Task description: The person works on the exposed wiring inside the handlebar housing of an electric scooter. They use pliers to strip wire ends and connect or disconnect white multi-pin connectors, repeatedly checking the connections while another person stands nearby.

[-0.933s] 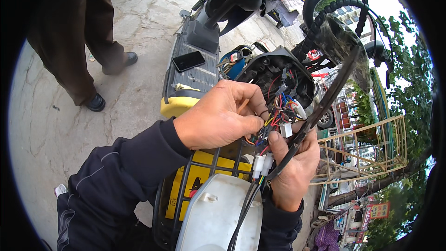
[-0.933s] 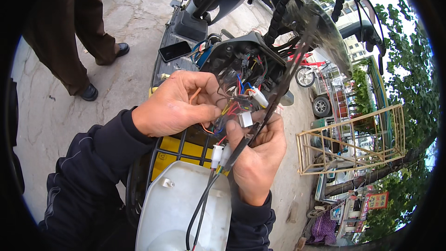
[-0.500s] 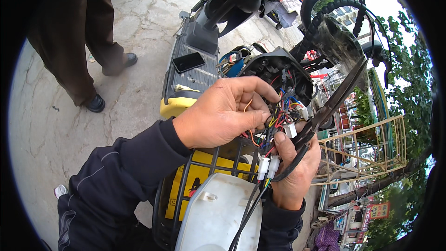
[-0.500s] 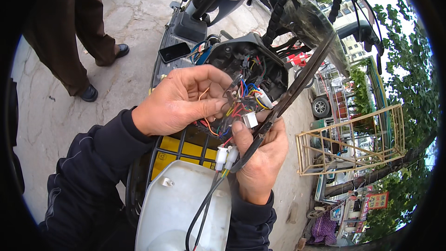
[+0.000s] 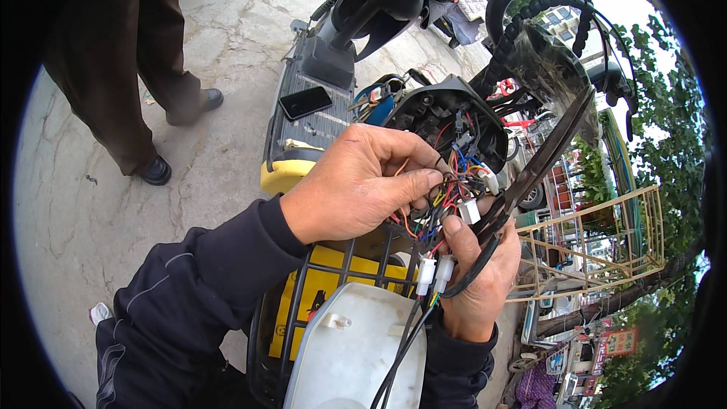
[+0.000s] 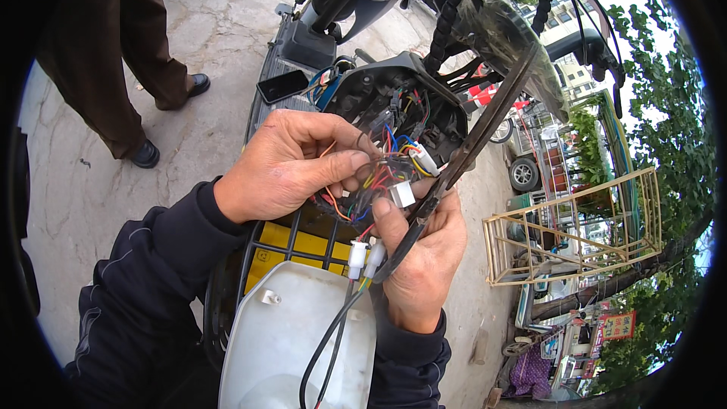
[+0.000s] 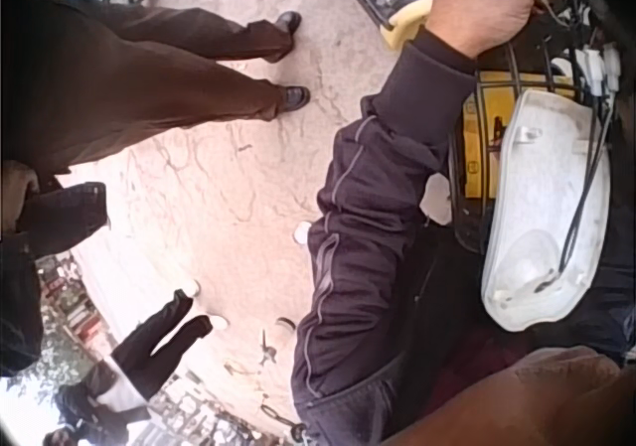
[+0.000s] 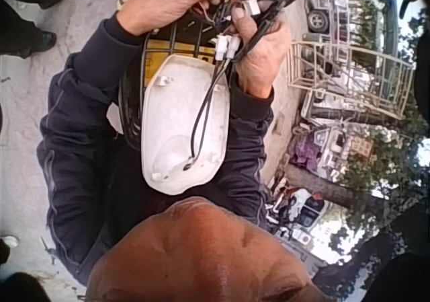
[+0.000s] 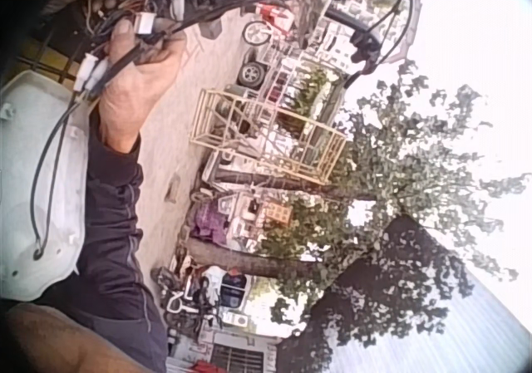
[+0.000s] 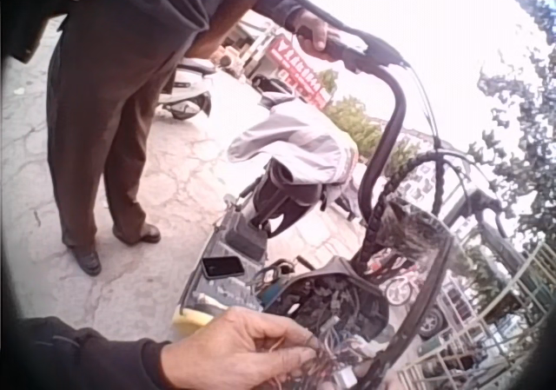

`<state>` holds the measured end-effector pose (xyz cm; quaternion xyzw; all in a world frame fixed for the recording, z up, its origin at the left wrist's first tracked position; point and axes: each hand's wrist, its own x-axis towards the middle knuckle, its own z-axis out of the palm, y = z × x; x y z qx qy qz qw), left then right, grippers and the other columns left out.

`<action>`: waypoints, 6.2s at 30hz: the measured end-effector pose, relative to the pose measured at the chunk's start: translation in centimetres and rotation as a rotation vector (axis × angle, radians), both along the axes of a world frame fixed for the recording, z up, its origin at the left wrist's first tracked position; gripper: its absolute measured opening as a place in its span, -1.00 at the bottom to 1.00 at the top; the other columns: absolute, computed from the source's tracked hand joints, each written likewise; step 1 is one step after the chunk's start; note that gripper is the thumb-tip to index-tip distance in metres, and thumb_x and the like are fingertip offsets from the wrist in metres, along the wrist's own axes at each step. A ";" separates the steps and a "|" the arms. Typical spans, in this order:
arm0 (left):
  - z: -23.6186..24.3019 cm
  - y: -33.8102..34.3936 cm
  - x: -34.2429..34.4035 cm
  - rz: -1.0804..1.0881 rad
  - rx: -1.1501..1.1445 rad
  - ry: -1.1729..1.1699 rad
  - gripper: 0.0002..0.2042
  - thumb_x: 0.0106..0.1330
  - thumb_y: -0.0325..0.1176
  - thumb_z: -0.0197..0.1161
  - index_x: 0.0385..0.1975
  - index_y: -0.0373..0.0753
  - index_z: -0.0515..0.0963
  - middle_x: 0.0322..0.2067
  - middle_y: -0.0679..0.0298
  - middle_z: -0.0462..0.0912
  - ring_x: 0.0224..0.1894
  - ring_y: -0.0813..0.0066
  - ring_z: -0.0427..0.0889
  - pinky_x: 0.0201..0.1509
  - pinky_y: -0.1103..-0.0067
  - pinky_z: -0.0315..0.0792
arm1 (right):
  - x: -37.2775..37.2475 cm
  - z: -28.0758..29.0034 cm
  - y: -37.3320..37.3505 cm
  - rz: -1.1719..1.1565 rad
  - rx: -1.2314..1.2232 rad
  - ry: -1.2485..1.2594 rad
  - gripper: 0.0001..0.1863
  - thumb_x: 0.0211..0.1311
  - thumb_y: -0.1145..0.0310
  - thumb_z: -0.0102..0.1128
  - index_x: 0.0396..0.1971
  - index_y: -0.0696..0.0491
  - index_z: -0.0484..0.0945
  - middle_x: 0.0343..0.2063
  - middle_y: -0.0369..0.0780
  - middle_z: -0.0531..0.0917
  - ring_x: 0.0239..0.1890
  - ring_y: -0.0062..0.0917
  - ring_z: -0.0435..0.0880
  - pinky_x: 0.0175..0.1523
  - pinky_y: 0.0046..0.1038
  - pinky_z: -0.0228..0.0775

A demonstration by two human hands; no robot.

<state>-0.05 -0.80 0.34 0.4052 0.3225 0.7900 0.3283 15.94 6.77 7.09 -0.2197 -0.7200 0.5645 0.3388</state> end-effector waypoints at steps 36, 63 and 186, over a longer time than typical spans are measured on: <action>-0.2 -0.3 -0.1 -0.245 -0.081 -0.206 -0.82 0.58 -0.31 0.12 -0.06 -0.29 0.47 -0.26 0.29 0.60 -0.25 0.60 0.64 -0.16 0.61 0.60 | 0.2 0.3 1.0 0.012 -0.073 0.043 -0.68 0.23 0.58 0.34 -0.09 0.19 0.42 -0.36 -0.19 0.66 -0.46 -0.63 0.60 -0.34 -0.62 0.44; 1.0 -0.8 -0.1 -0.121 -0.187 0.009 -0.65 0.16 -0.61 0.36 -0.04 -0.34 0.48 -0.23 0.35 0.65 -0.23 0.74 0.63 -0.10 0.74 0.54 | -0.2 -0.3 0.8 -0.091 -0.015 0.075 -0.66 0.14 0.63 0.30 -0.09 0.17 0.43 -0.43 -0.29 0.58 -0.50 -0.68 0.54 -0.36 -0.64 0.35; 0.1 -0.4 0.5 0.152 -0.065 0.090 -0.90 0.43 -0.49 0.28 -0.29 -0.41 0.56 -0.42 0.31 0.67 -0.47 0.76 0.55 -0.40 0.70 0.43 | 1.4 2.4 -3.9 -0.195 0.428 -0.289 -0.62 0.00 0.52 0.62 -0.36 0.08 0.46 -0.55 -0.42 0.55 -0.56 -0.84 0.40 -0.40 -0.73 0.26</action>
